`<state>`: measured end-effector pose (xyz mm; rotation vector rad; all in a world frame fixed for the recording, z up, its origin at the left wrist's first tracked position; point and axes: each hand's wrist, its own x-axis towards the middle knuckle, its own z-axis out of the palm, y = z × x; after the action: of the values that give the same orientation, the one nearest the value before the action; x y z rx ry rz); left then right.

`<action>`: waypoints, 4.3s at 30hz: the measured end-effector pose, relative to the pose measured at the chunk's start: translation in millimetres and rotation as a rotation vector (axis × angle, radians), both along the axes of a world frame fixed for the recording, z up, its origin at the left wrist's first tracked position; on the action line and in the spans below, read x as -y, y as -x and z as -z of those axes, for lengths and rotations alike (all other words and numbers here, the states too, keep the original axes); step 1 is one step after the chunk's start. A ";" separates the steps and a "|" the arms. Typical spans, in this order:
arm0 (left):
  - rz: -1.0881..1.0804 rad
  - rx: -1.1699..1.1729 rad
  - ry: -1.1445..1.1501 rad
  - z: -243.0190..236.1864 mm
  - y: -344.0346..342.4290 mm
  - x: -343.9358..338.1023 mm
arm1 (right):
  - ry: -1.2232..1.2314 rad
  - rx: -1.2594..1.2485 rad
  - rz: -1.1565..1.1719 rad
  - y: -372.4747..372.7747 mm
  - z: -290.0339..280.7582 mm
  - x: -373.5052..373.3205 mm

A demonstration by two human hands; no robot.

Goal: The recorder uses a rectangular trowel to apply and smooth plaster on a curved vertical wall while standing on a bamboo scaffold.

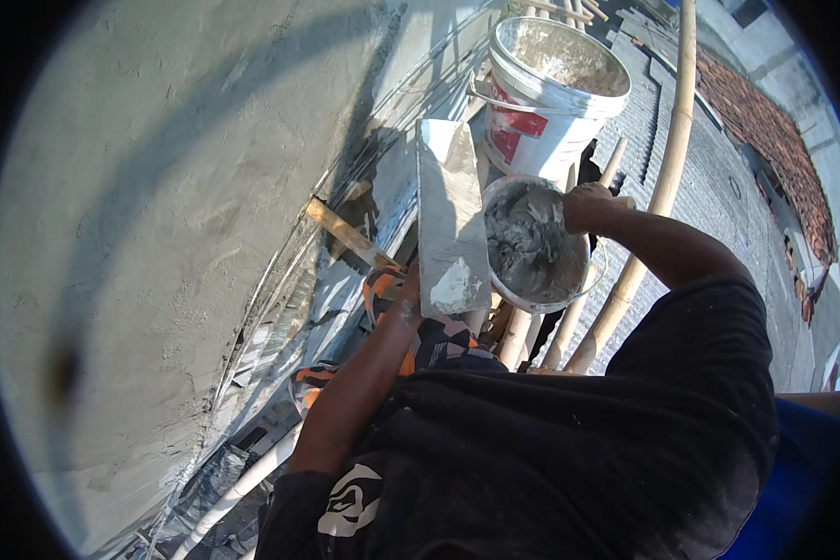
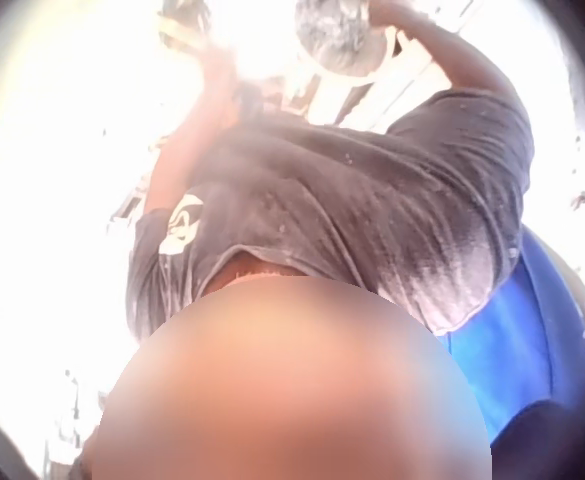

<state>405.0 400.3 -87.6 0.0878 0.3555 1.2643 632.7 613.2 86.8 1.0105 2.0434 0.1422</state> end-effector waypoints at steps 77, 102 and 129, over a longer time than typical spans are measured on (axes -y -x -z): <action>0.017 0.173 -0.128 -117.8 92.4 -13.6 | 0.362 -1.339 -0.550 128.4 47.1 22.1; -1.466 -4.043 0.157 -681.3 416.8 112.3 | 2.100 -2.681 1.310 377.3 161.0 15.1; -1.132 -4.228 -0.056 -676.2 466.0 112.3 | 0.740 -2.454 1.374 447.6 163.4 -109.2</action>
<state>-61.0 287.9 588.6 -0.9141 -1.1740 0.4522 185.1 722.4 -76.7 -0.8953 -0.6483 1.7647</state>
